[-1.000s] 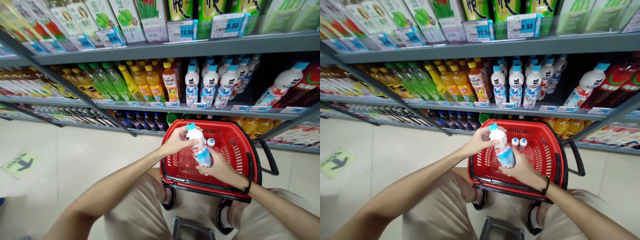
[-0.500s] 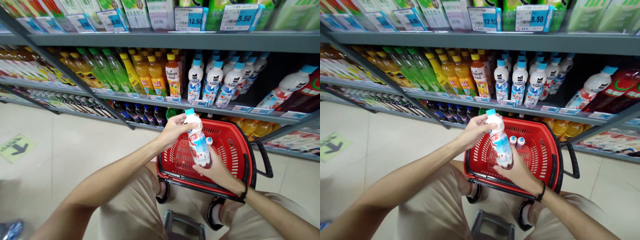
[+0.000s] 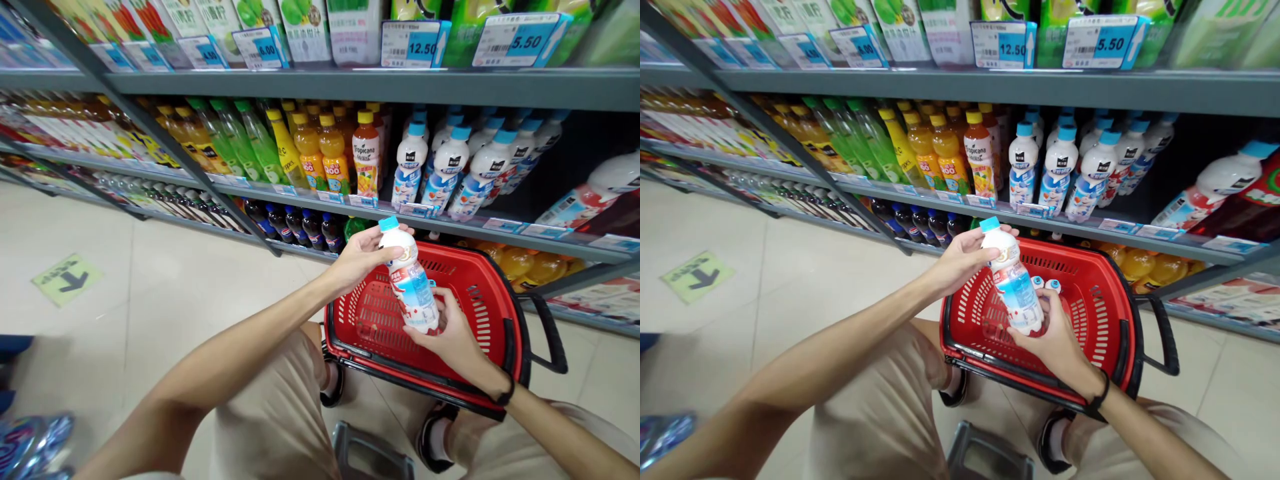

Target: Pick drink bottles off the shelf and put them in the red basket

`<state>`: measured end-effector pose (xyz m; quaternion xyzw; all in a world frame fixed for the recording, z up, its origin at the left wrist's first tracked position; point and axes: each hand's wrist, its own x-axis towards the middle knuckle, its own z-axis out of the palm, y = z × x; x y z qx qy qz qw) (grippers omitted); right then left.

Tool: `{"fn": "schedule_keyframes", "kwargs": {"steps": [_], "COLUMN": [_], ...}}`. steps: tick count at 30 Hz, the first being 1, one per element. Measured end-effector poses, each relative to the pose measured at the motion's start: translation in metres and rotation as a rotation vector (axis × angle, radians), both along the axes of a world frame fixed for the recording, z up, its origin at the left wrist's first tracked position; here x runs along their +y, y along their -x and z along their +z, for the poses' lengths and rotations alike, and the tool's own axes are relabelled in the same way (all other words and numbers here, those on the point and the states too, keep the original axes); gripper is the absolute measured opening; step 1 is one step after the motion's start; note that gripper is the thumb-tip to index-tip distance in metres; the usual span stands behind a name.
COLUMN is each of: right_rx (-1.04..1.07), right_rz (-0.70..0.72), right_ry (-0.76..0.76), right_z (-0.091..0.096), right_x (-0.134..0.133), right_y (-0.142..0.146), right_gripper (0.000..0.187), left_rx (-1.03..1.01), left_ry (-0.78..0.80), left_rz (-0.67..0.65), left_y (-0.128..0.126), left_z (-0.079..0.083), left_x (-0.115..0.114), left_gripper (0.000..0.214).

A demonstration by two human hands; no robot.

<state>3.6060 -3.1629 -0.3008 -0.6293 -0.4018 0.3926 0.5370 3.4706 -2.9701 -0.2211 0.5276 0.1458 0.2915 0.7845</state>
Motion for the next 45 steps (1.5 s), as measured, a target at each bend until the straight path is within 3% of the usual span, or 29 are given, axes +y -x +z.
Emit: {"fn": "schedule_keyframes", "kwargs": {"steps": [11,18,21,35,45], "right_rx": [0.213,0.4,0.443,0.548,0.647], "right_rz": [0.018,0.044,0.023,0.269,0.223], "right_ry": [-0.052,0.104,0.095,0.081,0.214], "right_z": [0.003,0.017,0.021,0.034,0.036], "right_x": [0.004,0.003,0.001,-0.005,0.002], "right_y": [0.004,-0.003,-0.004,-0.002,-0.005], "right_gripper": [0.061,0.069,0.069,0.039,0.059], "left_rx": [-0.031,-0.073,-0.092,-0.131,-0.126], "left_ry": [0.048,0.12,0.134,0.239,0.378], "left_rz": [-0.035,-0.042,-0.044,-0.095,-0.053], "left_y": [0.007,0.007,0.007,0.005,0.004], "left_z": [0.006,0.009,0.007,0.009,0.004], "left_x": [-0.003,-0.001,0.001,0.002,0.004], "left_gripper": [0.049,0.05,0.05,0.042,0.025]}}
